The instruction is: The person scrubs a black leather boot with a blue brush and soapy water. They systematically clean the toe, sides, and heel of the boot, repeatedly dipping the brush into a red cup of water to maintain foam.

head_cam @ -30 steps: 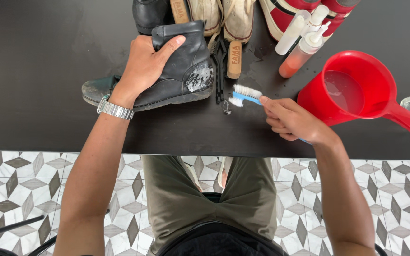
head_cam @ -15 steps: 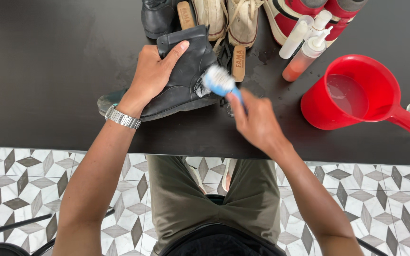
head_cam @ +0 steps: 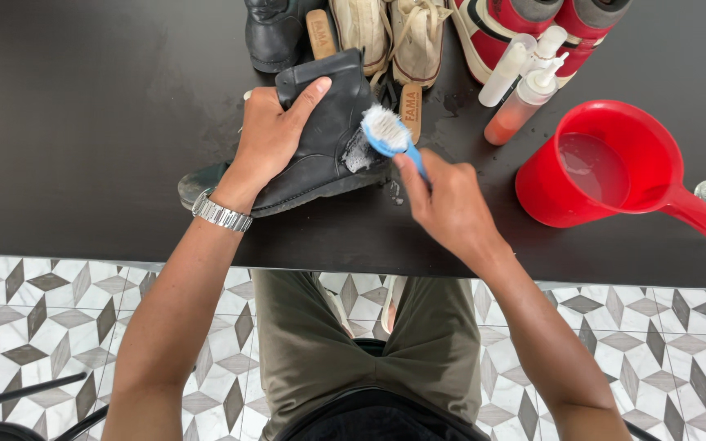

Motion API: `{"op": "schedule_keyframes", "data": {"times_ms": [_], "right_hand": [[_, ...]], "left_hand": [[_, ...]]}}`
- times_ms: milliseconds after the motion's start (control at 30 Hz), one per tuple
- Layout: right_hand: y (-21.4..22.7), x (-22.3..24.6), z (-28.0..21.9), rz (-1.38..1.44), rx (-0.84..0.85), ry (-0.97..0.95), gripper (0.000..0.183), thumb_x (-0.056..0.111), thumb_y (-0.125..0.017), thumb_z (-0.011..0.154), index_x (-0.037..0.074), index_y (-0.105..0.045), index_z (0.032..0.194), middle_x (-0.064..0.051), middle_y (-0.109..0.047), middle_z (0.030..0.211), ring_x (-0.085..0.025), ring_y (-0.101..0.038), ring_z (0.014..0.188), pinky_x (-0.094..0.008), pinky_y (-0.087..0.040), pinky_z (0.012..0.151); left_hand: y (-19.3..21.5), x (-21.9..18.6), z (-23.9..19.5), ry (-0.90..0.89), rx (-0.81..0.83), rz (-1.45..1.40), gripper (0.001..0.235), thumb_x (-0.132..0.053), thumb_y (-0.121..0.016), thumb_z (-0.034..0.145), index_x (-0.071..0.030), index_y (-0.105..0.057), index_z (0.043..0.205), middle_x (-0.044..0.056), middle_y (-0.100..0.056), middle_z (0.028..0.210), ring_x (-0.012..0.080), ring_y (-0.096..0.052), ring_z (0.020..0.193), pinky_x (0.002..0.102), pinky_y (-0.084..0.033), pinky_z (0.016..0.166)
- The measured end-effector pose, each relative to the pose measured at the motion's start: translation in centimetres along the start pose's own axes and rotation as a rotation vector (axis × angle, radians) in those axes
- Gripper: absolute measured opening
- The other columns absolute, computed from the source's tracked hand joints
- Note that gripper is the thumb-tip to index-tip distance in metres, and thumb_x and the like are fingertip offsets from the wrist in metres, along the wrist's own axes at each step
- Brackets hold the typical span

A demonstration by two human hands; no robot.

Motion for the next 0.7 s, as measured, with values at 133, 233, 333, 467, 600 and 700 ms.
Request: {"op": "schedule_keyframes", "data": {"times_ms": [133, 233, 333, 467, 600, 700], "right_hand": [[-0.6, -1.1, 0.0, 0.090, 0.110, -0.131, 0.049, 0.038, -0.051, 0.117, 0.012, -0.037, 0.078, 0.003, -0.029, 0.069, -0.014, -0.025, 0.066, -0.037, -0.026, 0.058], [0.1, -3.3, 0.3, 0.054, -0.012, -0.291, 0.049, 0.046, -0.062, 0.111, 0.011, -0.047, 0.081, 0.004, -0.043, 0.069, -0.014, -0.037, 0.064, -0.035, -0.037, 0.061], [-1.5, -5.4, 0.8, -0.087, -0.063, -0.345, 0.051, 0.048, -0.078, 0.104, 0.007, -0.057, 0.083, -0.002, -0.055, 0.060, -0.024, -0.046, 0.051, -0.040, -0.042, 0.058], [-5.7, -7.1, 1.6, -0.206, 0.117, -0.510, 0.056, 0.053, -0.074, 0.104, -0.001, -0.064, 0.093, -0.010, -0.074, 0.085, -0.042, -0.065, 0.072, -0.053, -0.052, 0.064], [-7.2, -8.4, 2.4, -0.380, 0.051, -0.455, 0.062, 0.060, -0.078, 0.103, 0.002, -0.060, 0.088, -0.015, -0.064, 0.069, -0.045, -0.062, 0.064, -0.054, -0.051, 0.056], [-7.0, -7.3, 2.5, -0.327, 0.104, -0.496, 0.043, 0.038, -0.074, 0.103, -0.003, -0.064, 0.095, -0.022, -0.073, 0.086, -0.053, -0.067, 0.076, -0.060, -0.054, 0.065]], "left_hand": [[1.1, 0.6, 0.5, -0.001, -0.055, 0.048, 0.072, -0.048, -0.076, 0.108, -0.023, -0.026, 0.062, -0.013, -0.027, 0.056, 0.0041, -0.027, 0.053, 0.027, -0.025, 0.052], [3.1, 0.6, 0.7, -0.010, -0.099, 0.049, 0.060, -0.050, -0.074, 0.107, -0.021, -0.043, 0.065, -0.013, -0.047, 0.063, 0.0020, -0.046, 0.061, 0.025, -0.037, 0.056], [5.0, 0.6, 0.2, 0.021, -0.114, 0.044, 0.058, -0.049, -0.072, 0.109, -0.021, -0.040, 0.069, -0.013, -0.042, 0.069, 0.0030, -0.042, 0.067, 0.025, -0.036, 0.060], [6.4, 0.2, -1.0, 0.049, -0.078, 0.040, 0.070, -0.046, -0.069, 0.112, -0.024, -0.017, 0.071, -0.012, -0.016, 0.065, 0.0062, -0.015, 0.062, 0.029, -0.014, 0.058], [6.8, -0.1, -1.5, 0.044, -0.062, -0.002, 0.070, -0.042, -0.070, 0.112, -0.024, -0.017, 0.070, -0.013, -0.017, 0.065, 0.0058, -0.016, 0.062, 0.028, -0.015, 0.058], [6.5, -0.3, -1.8, 0.051, -0.018, 0.009, 0.066, -0.041, -0.071, 0.112, -0.025, -0.024, 0.068, -0.014, -0.022, 0.065, 0.0035, -0.023, 0.061, 0.026, -0.021, 0.055]]}}
Point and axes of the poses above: each hand's wrist, its own z-axis towards the middle knuckle, its own y-axis out of the back of the hand, x = y × z, the point moved 9 cm from there along z, towards the middle knuckle
